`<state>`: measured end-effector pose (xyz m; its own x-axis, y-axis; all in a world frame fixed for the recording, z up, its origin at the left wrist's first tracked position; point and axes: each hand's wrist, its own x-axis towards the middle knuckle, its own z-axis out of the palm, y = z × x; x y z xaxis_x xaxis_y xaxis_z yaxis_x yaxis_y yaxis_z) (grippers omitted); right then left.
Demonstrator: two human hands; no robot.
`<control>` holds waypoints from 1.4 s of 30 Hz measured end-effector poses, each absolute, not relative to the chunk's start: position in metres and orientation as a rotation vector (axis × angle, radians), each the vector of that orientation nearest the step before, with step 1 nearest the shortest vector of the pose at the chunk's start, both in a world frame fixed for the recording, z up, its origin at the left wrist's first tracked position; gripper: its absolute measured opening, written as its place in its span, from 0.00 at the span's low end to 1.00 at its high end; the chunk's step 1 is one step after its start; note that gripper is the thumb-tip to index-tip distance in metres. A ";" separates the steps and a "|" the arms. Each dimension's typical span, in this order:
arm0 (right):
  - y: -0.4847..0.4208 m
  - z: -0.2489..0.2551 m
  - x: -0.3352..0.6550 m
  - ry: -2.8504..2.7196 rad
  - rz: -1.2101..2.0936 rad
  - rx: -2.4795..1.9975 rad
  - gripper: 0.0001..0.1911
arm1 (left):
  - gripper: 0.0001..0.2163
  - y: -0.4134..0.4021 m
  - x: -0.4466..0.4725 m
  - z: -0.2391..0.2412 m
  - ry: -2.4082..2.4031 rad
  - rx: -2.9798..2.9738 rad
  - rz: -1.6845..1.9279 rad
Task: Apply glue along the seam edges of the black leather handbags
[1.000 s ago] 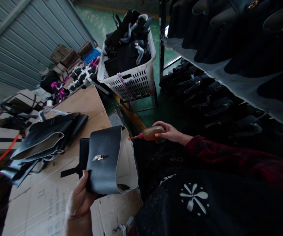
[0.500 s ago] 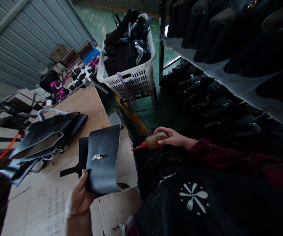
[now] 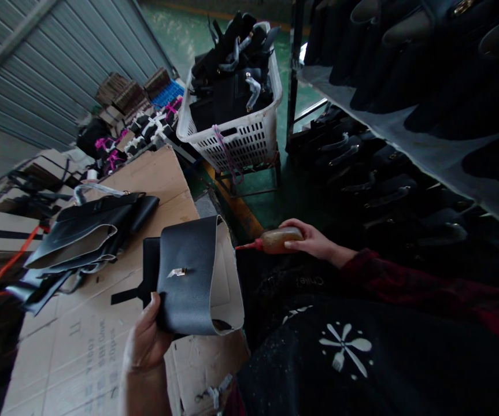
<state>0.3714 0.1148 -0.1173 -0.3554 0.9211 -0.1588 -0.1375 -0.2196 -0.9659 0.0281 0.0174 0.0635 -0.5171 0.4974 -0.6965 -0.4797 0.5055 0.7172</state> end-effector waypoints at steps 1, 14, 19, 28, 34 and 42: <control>0.117 -0.117 0.370 -1.224 1.668 -1.027 0.26 | 0.21 0.017 0.029 0.063 1.740 0.007 1.214; 0.117 -0.113 0.364 -1.255 1.759 -0.997 0.27 | 0.17 0.022 0.039 0.064 1.752 -0.102 1.250; 0.107 -0.108 0.366 -1.287 1.839 -0.963 0.27 | 0.19 0.021 0.037 0.060 1.748 -0.090 1.234; 0.099 -0.107 0.376 -1.414 1.839 -0.964 0.26 | 0.16 0.022 0.044 0.062 1.710 -0.074 1.271; 0.103 -0.107 0.380 -1.419 1.626 -1.084 0.25 | 0.12 0.021 0.040 0.052 1.662 -0.019 1.322; 0.100 -0.106 0.379 -1.441 1.647 -1.081 0.25 | 0.11 0.019 0.042 0.043 1.584 0.023 1.369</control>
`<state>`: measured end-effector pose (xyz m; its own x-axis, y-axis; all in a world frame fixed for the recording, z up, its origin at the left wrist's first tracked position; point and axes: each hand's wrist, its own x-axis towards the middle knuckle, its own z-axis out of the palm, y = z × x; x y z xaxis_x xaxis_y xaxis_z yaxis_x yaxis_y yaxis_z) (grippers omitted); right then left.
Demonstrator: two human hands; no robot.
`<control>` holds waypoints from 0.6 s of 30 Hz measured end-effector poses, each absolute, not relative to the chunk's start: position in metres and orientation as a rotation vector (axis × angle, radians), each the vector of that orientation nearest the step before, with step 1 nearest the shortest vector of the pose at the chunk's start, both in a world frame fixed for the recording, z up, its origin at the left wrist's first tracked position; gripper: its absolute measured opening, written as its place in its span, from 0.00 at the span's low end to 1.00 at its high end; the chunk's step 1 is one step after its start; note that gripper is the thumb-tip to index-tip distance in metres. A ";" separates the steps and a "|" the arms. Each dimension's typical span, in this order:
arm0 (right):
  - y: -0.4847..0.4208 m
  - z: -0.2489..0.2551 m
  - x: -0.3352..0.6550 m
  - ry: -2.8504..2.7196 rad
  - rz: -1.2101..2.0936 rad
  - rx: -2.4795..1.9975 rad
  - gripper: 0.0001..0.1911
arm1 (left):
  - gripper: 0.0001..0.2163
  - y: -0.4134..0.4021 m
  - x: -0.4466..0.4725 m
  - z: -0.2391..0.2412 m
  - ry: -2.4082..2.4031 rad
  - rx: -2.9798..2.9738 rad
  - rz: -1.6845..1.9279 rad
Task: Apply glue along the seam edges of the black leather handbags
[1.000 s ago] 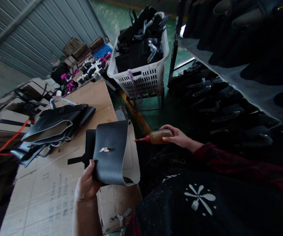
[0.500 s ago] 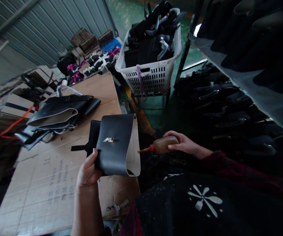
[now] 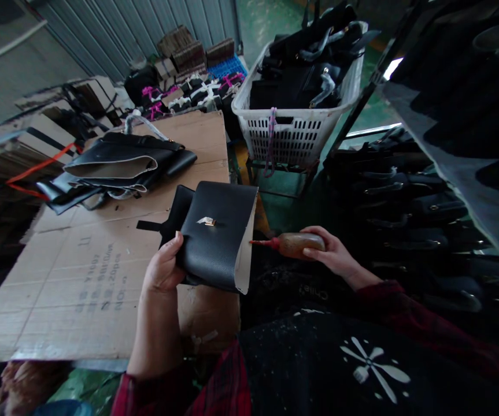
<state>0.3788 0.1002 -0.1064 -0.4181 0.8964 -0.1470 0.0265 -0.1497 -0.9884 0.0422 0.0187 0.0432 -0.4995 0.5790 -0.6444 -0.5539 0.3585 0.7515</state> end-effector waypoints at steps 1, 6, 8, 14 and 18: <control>0.099 -0.106 0.379 -1.460 1.661 -1.079 0.25 | 0.11 0.018 0.042 0.043 1.578 0.029 1.369; 0.090 -0.103 0.385 -1.538 1.692 -1.054 0.23 | 0.10 0.016 0.037 0.036 1.525 0.117 1.377; 0.085 -0.101 0.388 -1.569 1.718 -1.039 0.22 | 0.10 0.016 0.036 0.034 1.498 0.151 1.371; 0.068 -0.092 0.391 -1.623 1.823 -1.005 0.22 | 0.10 0.016 0.039 0.035 1.500 0.186 1.370; 0.064 -0.088 0.390 -1.682 1.804 -0.983 0.22 | 0.10 0.015 0.037 0.031 1.475 0.226 1.366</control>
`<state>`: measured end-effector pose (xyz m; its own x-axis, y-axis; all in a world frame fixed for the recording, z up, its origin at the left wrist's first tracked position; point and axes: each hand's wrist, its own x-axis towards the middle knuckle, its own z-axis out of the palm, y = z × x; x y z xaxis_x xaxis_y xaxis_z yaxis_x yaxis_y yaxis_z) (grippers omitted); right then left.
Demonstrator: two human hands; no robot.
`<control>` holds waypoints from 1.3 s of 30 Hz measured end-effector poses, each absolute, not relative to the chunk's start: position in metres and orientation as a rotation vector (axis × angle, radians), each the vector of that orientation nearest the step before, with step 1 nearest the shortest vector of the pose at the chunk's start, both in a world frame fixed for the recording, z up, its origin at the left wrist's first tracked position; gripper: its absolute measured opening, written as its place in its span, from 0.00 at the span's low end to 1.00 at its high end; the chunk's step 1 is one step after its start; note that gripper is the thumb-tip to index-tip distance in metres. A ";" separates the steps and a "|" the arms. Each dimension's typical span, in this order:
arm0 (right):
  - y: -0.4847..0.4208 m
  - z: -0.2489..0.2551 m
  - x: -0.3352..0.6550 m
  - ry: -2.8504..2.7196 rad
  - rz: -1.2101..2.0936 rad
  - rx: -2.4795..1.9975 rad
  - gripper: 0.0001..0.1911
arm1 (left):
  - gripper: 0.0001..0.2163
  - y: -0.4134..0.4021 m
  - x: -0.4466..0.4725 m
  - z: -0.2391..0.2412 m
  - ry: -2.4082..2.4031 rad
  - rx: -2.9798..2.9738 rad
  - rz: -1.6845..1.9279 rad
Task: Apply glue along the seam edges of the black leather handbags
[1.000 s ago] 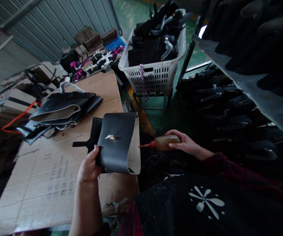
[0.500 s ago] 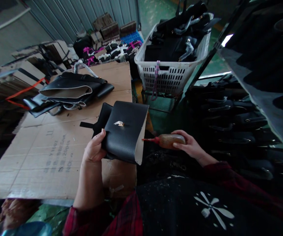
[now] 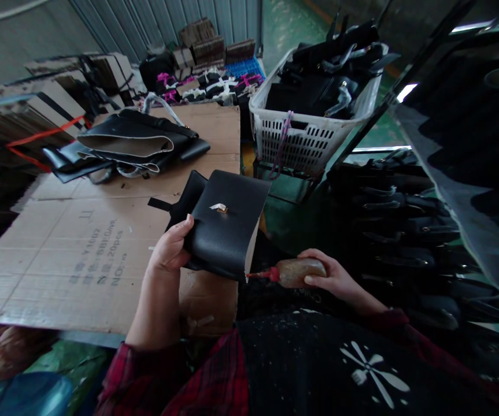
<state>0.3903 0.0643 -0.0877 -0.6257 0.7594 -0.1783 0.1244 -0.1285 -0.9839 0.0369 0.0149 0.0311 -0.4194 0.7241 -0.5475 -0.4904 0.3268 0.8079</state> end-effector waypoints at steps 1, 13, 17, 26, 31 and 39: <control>0.065 -0.088 0.391 -1.694 1.787 -0.990 0.22 | 0.10 0.015 0.036 0.030 1.471 0.232 1.366; 0.077 -0.093 0.385 -1.510 1.560 -1.150 0.23 | 0.12 0.017 0.036 0.031 1.476 0.198 1.358; 0.073 -0.096 0.390 -1.532 1.636 -1.144 0.23 | 0.11 0.017 0.035 0.030 1.480 0.200 1.362; 0.074 -0.088 0.391 -1.480 1.633 -1.145 0.23 | 0.11 0.021 0.035 0.030 1.482 0.154 1.370; 0.070 -0.085 0.386 -1.543 1.772 -1.071 0.22 | 0.11 0.022 0.036 0.032 1.509 0.142 1.383; 0.056 -0.076 0.384 -1.450 2.071 -0.939 0.24 | 0.14 0.025 0.041 0.040 1.491 0.318 1.352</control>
